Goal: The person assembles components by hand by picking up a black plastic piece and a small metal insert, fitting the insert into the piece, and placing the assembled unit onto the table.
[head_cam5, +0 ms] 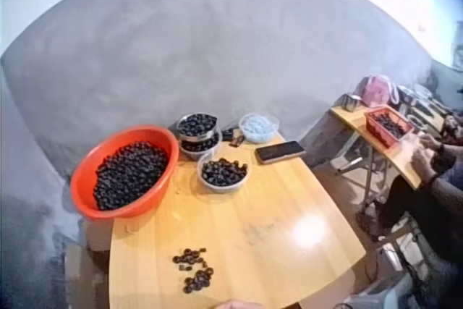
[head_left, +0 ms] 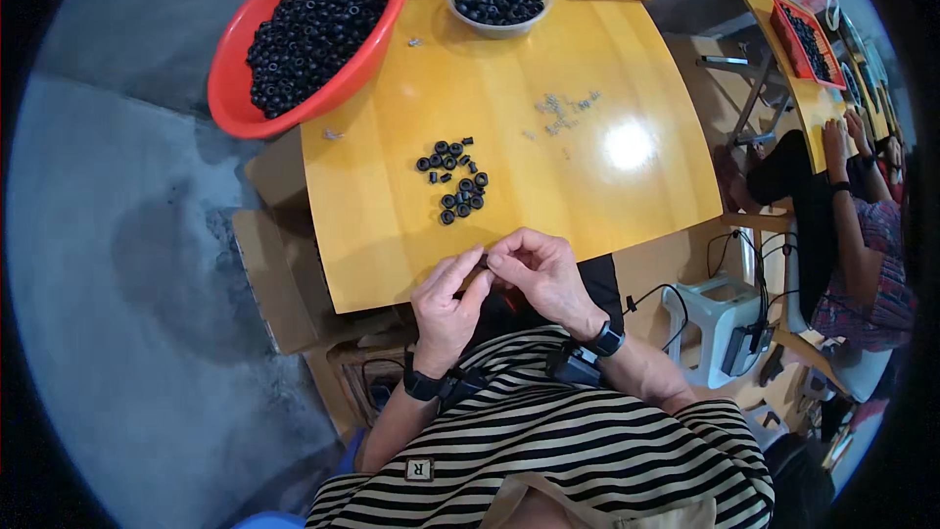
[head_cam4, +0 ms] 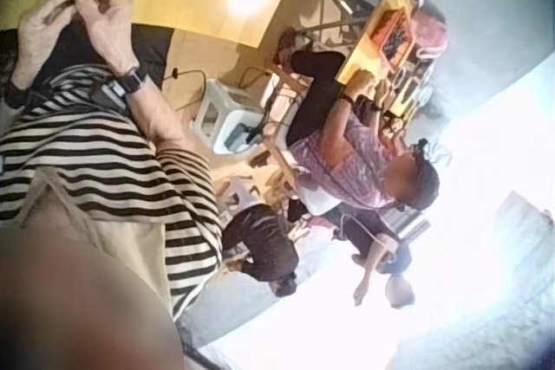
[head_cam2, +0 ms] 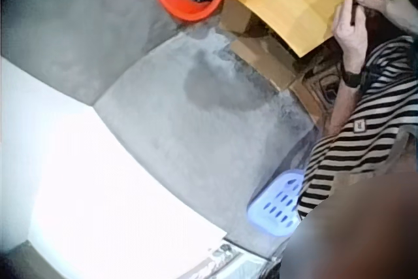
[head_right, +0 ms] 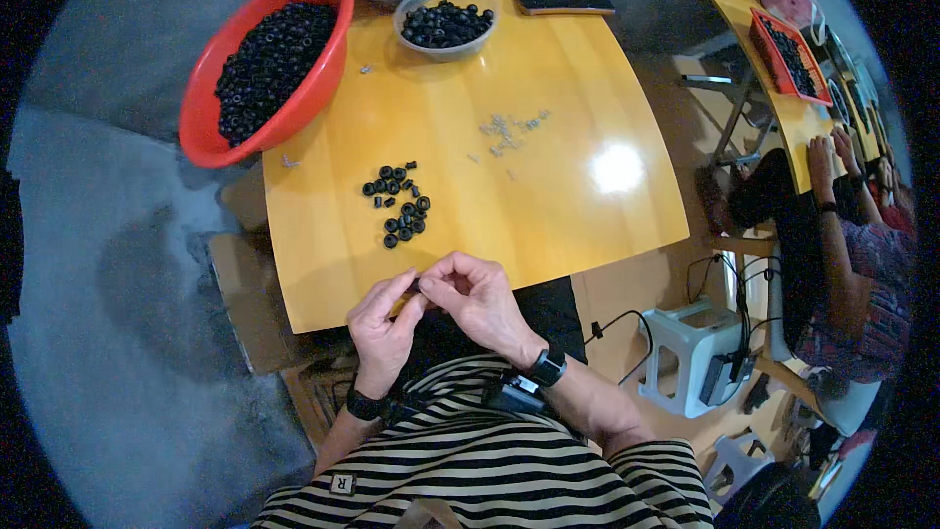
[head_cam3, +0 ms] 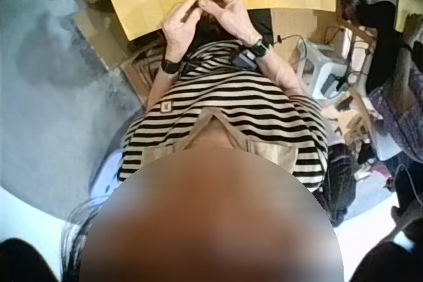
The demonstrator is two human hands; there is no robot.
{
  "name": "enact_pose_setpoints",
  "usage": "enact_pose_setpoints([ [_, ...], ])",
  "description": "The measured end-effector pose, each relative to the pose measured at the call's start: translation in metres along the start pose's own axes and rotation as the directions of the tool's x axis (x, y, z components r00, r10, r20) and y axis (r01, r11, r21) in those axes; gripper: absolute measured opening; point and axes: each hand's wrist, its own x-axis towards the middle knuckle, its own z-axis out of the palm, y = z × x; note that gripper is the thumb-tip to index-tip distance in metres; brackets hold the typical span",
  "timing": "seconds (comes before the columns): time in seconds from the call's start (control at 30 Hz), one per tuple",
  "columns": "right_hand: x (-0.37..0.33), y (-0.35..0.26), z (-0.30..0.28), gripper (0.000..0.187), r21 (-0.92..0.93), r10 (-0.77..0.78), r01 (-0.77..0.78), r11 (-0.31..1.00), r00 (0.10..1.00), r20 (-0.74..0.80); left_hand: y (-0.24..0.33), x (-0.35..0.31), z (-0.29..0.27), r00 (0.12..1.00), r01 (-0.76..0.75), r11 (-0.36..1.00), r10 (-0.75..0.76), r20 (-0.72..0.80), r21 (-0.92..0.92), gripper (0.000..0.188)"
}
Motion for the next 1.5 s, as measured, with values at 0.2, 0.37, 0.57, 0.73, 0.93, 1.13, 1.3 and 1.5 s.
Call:
enact_pose_setpoints([
  [0.2, 0.000, 0.013, -0.001, 0.010, -0.016, -0.034, 0.033, 0.999, 0.997, -0.066, 0.002, 0.003, 0.004, 0.999, -0.049, 0.996, 0.049, 0.006, 0.073, 0.032],
  [0.37, -0.004, 0.009, -0.001, 0.009, 0.058, -0.062, 0.064, 0.996, 0.997, -0.037, 0.004, 0.006, -0.002, 0.999, -0.024, 0.999, 0.023, 0.046, 0.035, 0.031],
  [0.57, -0.001, 0.011, 0.004, 0.009, 0.008, -0.073, 0.073, 0.997, 0.997, -0.038, -0.001, 0.001, -0.003, 0.999, 0.003, 1.000, -0.003, -0.033, 0.003, 0.033],
  [0.73, 0.005, 0.013, 0.004, 0.012, -0.110, -0.051, 0.049, 0.993, 0.999, -0.016, -0.008, 0.003, -0.008, 1.000, -0.004, 1.000, 0.004, -0.008, 0.008, 0.031],
  [0.93, 0.016, -0.010, 0.003, 0.013, -0.340, 0.036, 0.007, 0.940, 0.992, 0.122, -0.018, 0.002, -0.013, 0.997, 0.075, 0.991, -0.077, -0.007, -0.108, 0.030],
  [1.13, 0.016, -0.010, -0.002, 0.012, -0.378, 0.000, 0.058, 0.924, 0.988, 0.153, -0.025, 0.003, -0.010, 0.993, 0.117, 0.973, -0.119, 0.001, -0.198, 0.027],
  [1.3, 0.016, -0.016, -0.015, 0.007, -0.554, -0.291, 0.251, 0.794, 0.957, 0.017, -0.022, 0.002, -0.011, 0.986, 0.154, 0.961, -0.134, 0.099, -0.230, 0.027],
  [1.5, 0.045, -0.021, -0.068, 0.009, -0.903, -0.787, 0.208, 0.376, 0.585, -0.193, -0.020, 0.002, -0.007, 0.989, 0.134, 0.968, -0.118, 0.085, -0.213, 0.027],
])
